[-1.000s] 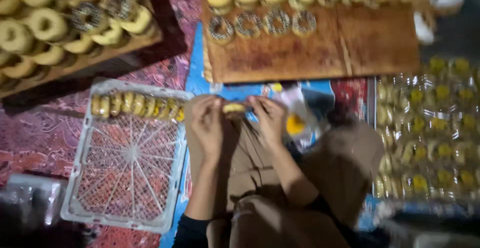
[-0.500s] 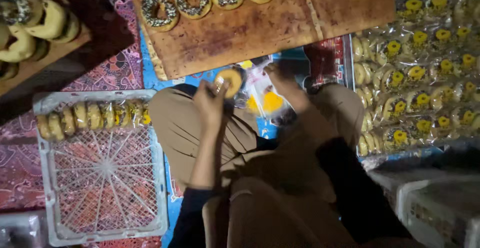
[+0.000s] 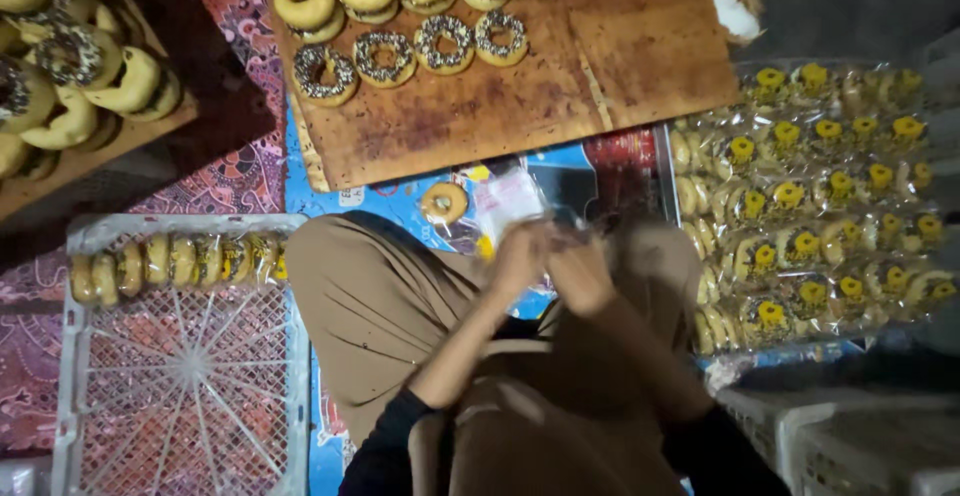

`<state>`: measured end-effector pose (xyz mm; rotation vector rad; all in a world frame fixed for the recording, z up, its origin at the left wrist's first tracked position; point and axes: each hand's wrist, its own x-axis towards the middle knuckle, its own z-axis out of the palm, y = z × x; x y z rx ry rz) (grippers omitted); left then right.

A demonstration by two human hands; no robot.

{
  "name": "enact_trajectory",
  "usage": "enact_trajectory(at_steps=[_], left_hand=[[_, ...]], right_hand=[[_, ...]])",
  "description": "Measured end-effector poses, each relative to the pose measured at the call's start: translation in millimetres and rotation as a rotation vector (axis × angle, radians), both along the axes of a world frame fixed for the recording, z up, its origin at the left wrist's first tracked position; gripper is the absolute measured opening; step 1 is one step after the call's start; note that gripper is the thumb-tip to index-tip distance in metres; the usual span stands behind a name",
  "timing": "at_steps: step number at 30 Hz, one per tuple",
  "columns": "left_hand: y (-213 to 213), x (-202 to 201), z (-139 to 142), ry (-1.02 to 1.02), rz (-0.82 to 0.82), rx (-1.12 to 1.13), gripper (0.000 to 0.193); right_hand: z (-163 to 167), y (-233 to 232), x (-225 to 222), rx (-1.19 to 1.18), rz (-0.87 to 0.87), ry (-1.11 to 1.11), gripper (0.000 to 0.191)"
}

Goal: The person sits on the floor and packs doughnuts into small plastic bags. They pick doughnuts from a wooden board, place them into bags, and set the filled bags into a white plastic crate.

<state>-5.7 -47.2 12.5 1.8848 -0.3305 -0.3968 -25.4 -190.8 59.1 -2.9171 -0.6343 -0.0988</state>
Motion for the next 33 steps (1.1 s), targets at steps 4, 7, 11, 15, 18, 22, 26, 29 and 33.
enact_trajectory(at_steps=[4,7,11,15,18,22,26,29,33], left_hand=[[-13,-35,49,-0.441,-0.096,0.241,0.027],[26,17,63,0.227,0.393,-1.064,0.053],[135,96,54,0.235,0.932,-1.497,0.041],[204,105,54,0.159,0.799,-1.849,0.025],[213,103,59,0.478,0.939,-1.999,0.037],[195,114,64,0.574,0.901,-2.224,0.053],[161,110,70,0.676,0.692,-2.368,0.071],[140,95,77,0.611,0.691,-2.251,0.07],[169,27,77,0.546,0.844,-2.376,0.072]], right_hand=[[12,10,-14,0.05,-0.055,0.261,0.039],[31,40,27,0.297,0.299,0.091,0.062],[63,51,142,1.167,0.117,0.607,0.059],[63,39,246,0.222,-0.193,-0.422,0.081],[56,38,251,0.385,-0.199,-0.415,0.073],[61,62,164,1.107,-0.156,-0.145,0.054],[56,88,64,1.006,-0.229,-0.107,0.013],[23,83,32,0.841,-0.146,-0.193,0.019],[-46,32,-15,-0.747,0.214,-0.59,0.031]])
